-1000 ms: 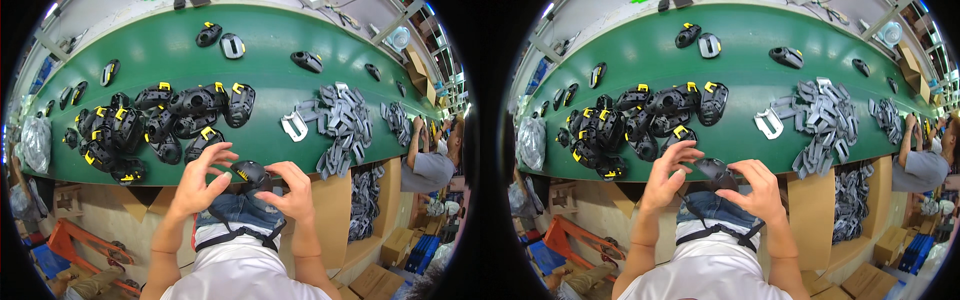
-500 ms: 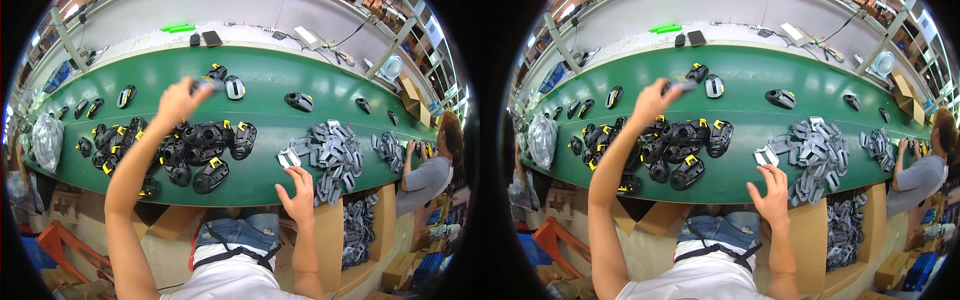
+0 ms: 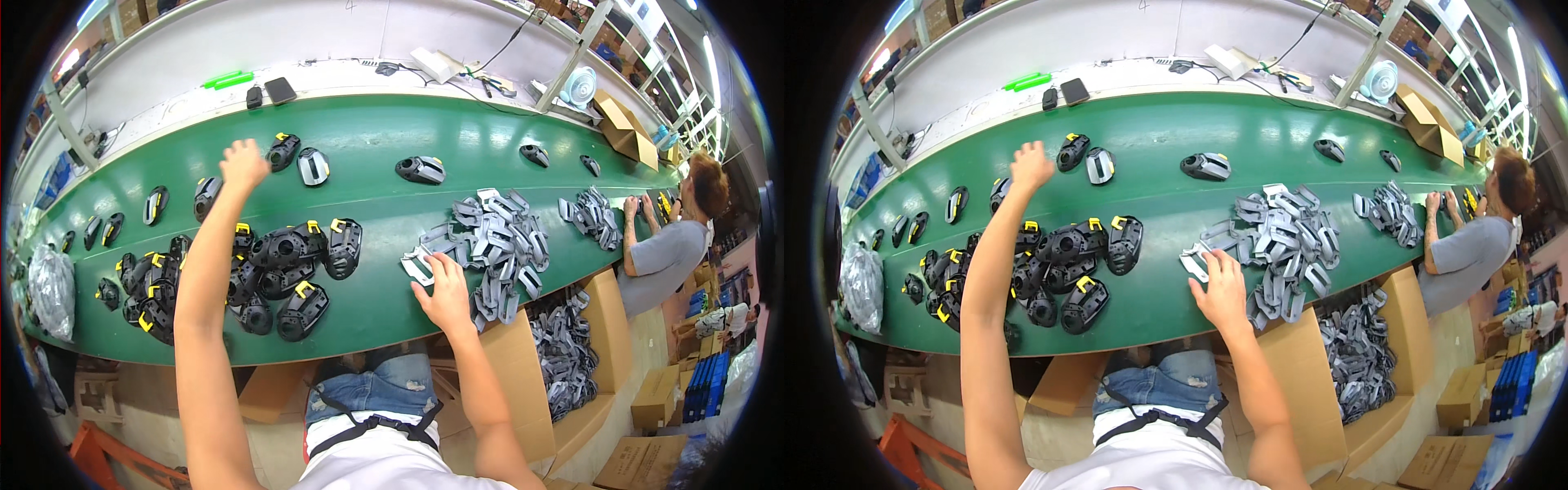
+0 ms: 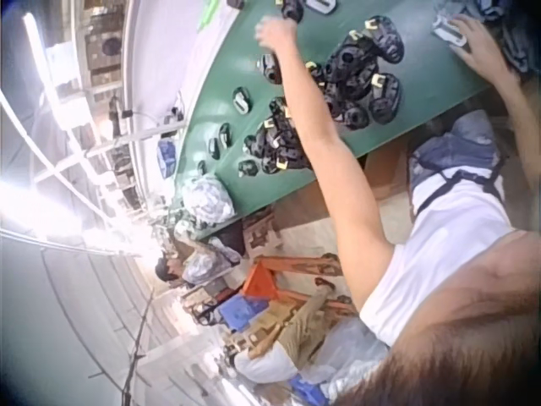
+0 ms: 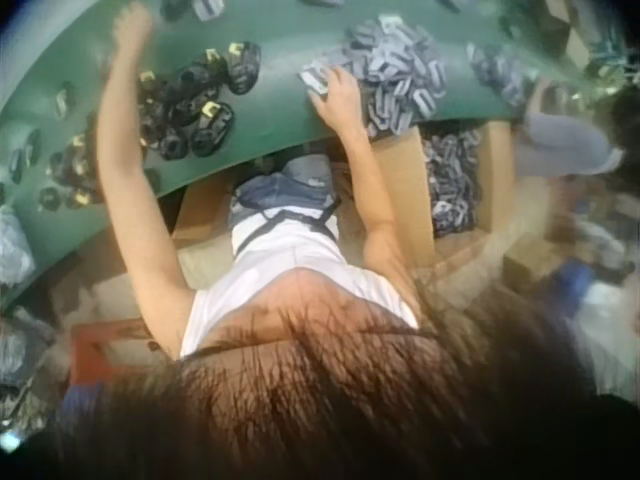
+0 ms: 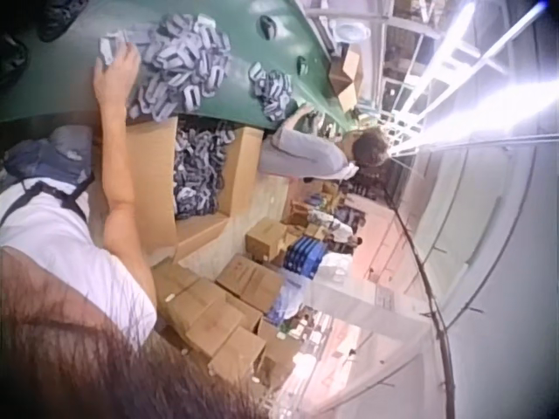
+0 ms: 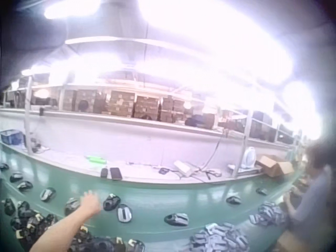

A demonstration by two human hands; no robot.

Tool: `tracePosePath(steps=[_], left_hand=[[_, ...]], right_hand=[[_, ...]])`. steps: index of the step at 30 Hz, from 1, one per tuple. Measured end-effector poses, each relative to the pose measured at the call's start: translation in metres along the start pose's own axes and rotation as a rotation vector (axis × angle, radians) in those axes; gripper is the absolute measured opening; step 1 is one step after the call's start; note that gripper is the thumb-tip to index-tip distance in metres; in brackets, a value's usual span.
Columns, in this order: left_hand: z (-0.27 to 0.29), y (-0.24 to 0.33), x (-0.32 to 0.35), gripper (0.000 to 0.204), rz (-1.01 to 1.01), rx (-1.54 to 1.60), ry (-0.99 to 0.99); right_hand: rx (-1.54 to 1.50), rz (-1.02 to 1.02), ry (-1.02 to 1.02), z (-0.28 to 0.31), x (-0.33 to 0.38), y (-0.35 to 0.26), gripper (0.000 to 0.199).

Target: The person assembles plastic housings by hand, inserting yellow clips and snapping grey brackets together.

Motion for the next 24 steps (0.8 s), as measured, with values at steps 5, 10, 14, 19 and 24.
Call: tracePosePath(steps=[5,10,14,19,24], left_hand=[[0.053,0.105,0.135,0.028,-0.673,0.663,-0.162],[0.072,0.126,0.255,0.049,-1.130,0.717,-0.209],[0.047,0.105,0.284,0.053,-1.001,0.676,-0.276],[0.041,0.108,0.308,0.037,-0.842,0.937,-0.322],[0.033,0.101,0.317,0.013,-0.761,1.111,-0.272]], right_hand=[[0.122,-0.022,0.048,-0.020,-0.002,0.015,0.043],[-0.253,-0.122,0.173,0.001,0.014,0.009,0.035],[-0.805,-0.402,0.063,-0.006,0.022,-0.018,0.030],[-1.385,-0.616,-0.129,0.033,0.048,-0.044,0.028],[-1.362,-0.489,-0.175,0.051,0.067,-0.052,0.029]])
Point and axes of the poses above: each hand's wrist, its own x-axis away from the middle knuckle, its own z-axis out of the back of the hand, y = z × x, the point moved 1 cm from there along -x, towards the middle knuckle, and after that the axes turned 9 degrees about z, right-handed, at the moved point
